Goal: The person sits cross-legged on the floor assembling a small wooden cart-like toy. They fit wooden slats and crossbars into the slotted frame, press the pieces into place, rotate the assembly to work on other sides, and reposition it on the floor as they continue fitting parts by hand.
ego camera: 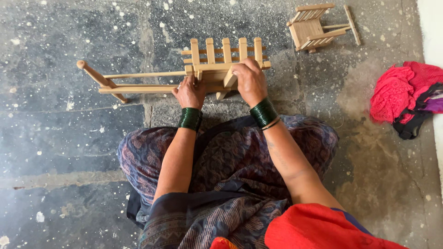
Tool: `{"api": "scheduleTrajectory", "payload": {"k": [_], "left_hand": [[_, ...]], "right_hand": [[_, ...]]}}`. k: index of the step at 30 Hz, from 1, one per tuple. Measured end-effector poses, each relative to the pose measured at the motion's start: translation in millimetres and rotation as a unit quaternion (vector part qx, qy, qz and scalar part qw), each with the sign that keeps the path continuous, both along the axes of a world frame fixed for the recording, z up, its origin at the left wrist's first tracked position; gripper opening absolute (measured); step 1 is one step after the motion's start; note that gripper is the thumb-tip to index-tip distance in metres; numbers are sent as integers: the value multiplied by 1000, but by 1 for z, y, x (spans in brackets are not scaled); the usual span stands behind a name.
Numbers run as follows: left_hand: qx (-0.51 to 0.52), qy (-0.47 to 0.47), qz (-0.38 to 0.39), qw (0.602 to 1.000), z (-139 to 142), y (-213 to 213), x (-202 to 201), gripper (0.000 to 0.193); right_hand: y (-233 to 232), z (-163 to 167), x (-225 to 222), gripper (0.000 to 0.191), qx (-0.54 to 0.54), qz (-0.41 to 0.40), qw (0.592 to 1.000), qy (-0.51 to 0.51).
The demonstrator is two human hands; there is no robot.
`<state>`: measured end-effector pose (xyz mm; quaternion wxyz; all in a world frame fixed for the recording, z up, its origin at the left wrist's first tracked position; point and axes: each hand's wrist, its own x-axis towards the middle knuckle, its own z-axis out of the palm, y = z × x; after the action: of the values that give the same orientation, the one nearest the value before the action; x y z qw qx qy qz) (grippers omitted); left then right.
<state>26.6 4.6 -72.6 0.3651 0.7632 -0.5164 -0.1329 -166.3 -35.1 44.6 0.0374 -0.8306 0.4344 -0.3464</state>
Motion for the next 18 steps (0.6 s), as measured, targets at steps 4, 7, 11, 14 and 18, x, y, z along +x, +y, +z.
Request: {"api": "scheduleTrajectory", "payload": {"k": [4, 7, 11, 14, 18], "left_hand": [[4, -13, -6, 1000, -2, 0, 1, 18], [-5, -8, -8, 1000, -1, 0, 2, 20], [-19, -4, 2, 1000, 2, -1, 0, 20], [18, 2, -4, 1000, 2, 1, 0, 18], [-8, -16, 3, 1000, 3, 0, 0, 23]], "right_hand": [[-10, -1, 2, 10, 27, 11, 1000, 10], [-17, 1, -4, 8, 37, 0, 999, -6], [-7, -4, -10, 6, 7, -4, 1000, -2], [-6, -8, -8, 8, 3, -6, 1000, 14], [-25, -9, 8, 8, 30, 16, 999, -14]]}}
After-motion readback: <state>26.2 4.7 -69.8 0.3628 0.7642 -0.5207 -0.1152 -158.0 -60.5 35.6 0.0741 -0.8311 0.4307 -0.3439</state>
